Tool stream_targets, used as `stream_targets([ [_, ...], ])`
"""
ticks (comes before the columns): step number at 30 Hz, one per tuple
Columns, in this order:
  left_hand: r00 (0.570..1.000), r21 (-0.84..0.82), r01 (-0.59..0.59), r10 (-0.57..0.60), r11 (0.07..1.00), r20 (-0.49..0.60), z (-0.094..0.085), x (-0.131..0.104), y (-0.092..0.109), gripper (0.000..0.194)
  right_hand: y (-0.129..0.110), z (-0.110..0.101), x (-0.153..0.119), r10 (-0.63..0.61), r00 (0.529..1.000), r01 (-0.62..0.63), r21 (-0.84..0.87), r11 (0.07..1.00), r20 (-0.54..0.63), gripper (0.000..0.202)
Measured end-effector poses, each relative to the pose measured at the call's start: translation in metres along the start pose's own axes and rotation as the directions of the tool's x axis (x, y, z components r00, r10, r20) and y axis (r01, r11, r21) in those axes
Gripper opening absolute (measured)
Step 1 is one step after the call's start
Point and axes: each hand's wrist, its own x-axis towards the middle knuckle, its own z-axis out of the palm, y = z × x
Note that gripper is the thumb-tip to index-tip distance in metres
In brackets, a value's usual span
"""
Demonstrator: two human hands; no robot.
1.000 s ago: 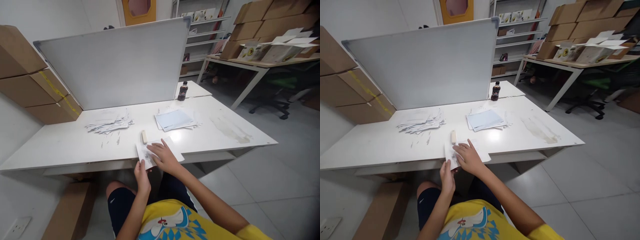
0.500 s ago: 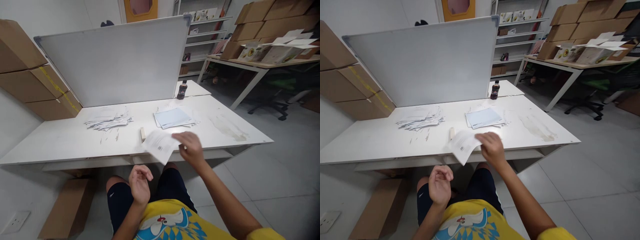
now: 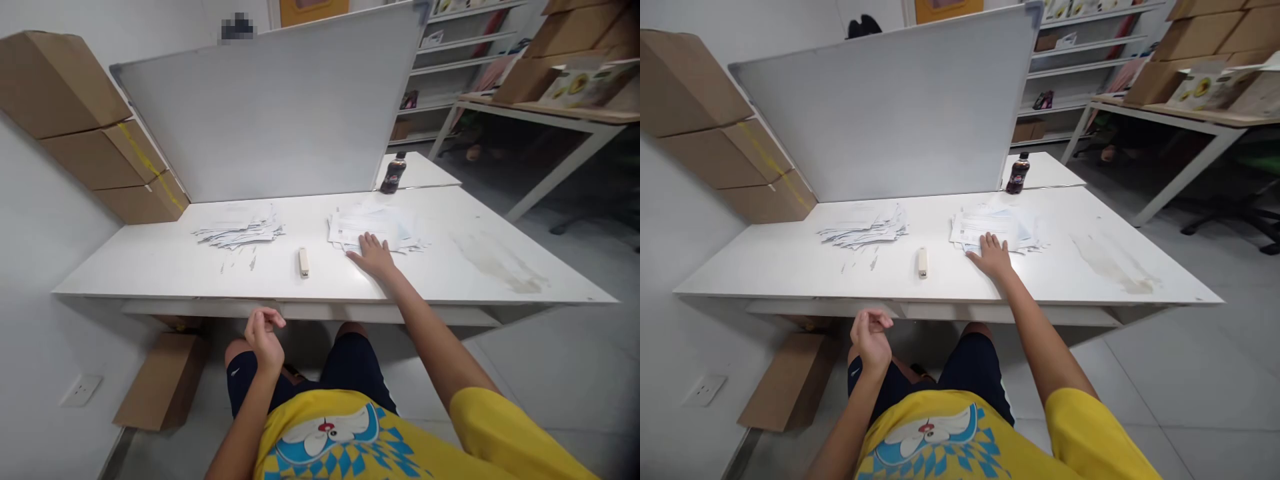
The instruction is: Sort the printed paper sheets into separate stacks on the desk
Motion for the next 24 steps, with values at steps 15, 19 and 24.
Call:
stream_targets([
  [15,0.839,0.842,-0.533,-0.077,0.086,0.539,-0.004,0.289,-0.093,0.052,0.009,0.007,0.017,0.176,0.950,-0.176,0.024,0.984,-0.257,0.070],
  [19,0.817,0.819,-0.573,-0.067,0.006,0.572,-0.012,0.308,-0.112,0.032,0.006,0.004,0.017,0.207,0.949,-0.204,0.036,0.978,-0.237,0.071],
  [24,0.842,0.842,-0.540,0.004,0.013,0.540,-0.019,0.291,-0.106,0.019,0.012,0.005,0.014,0.199,0.941,-0.184,0.079,0.980,-0.272,0.069],
])
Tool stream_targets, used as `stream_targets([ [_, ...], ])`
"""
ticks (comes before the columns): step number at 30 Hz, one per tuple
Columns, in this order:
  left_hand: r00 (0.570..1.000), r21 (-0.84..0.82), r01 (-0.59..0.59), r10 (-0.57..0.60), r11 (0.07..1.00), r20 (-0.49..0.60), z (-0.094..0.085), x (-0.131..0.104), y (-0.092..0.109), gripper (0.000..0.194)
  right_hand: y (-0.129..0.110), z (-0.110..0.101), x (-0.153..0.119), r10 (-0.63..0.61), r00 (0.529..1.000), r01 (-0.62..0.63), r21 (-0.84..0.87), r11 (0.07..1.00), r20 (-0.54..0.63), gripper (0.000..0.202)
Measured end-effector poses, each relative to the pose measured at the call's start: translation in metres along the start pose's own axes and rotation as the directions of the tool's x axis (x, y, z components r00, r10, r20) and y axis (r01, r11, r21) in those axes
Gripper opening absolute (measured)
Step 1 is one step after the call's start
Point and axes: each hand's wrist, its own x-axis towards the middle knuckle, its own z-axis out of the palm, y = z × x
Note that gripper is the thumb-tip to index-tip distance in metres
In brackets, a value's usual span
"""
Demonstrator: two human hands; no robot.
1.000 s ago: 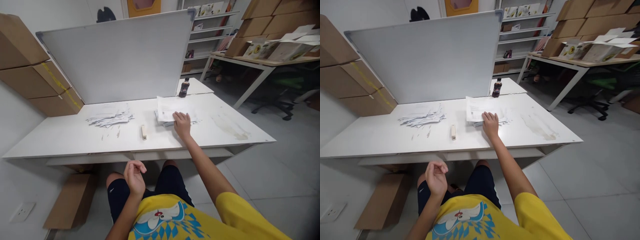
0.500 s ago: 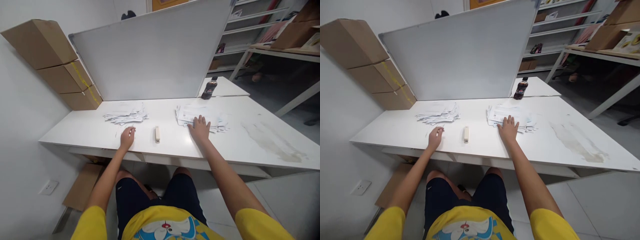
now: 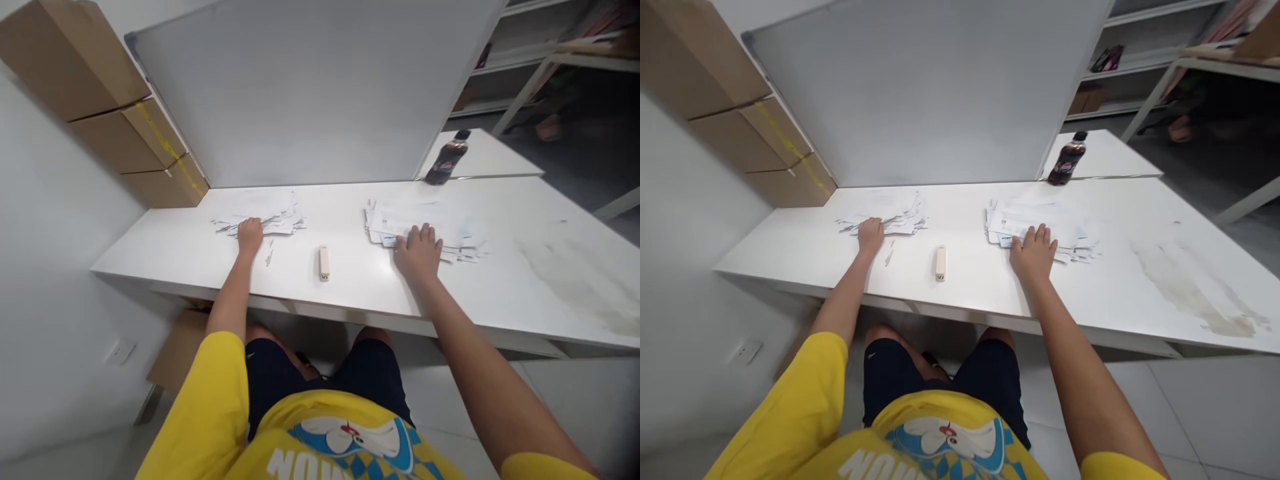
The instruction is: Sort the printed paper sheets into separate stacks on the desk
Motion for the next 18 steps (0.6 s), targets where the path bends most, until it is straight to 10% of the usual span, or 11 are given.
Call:
stream_targets([
  [9,0.993,-0.282,-0.111,0.096,0.953,-0.065,-0.003,-0.042,0.029,0.012,0.011,0.007,-0.007,-0.160,0.982,0.167,0.056,0.984,-0.104,0.058],
  [13,0.958,-0.390,0.136,-0.220,0.911,-0.182,-0.002,-0.026,0.035,0.016,0.011,0.005,-0.006,-0.188,0.976,0.193,0.040,0.980,-0.108,0.054],
  [18,0.769,-0.574,0.360,-0.582,0.735,-0.263,-0.014,0.044,0.031,0.033,0.007,0.001,0.000,-0.132,0.987,0.135,0.018,0.991,-0.095,0.049],
])
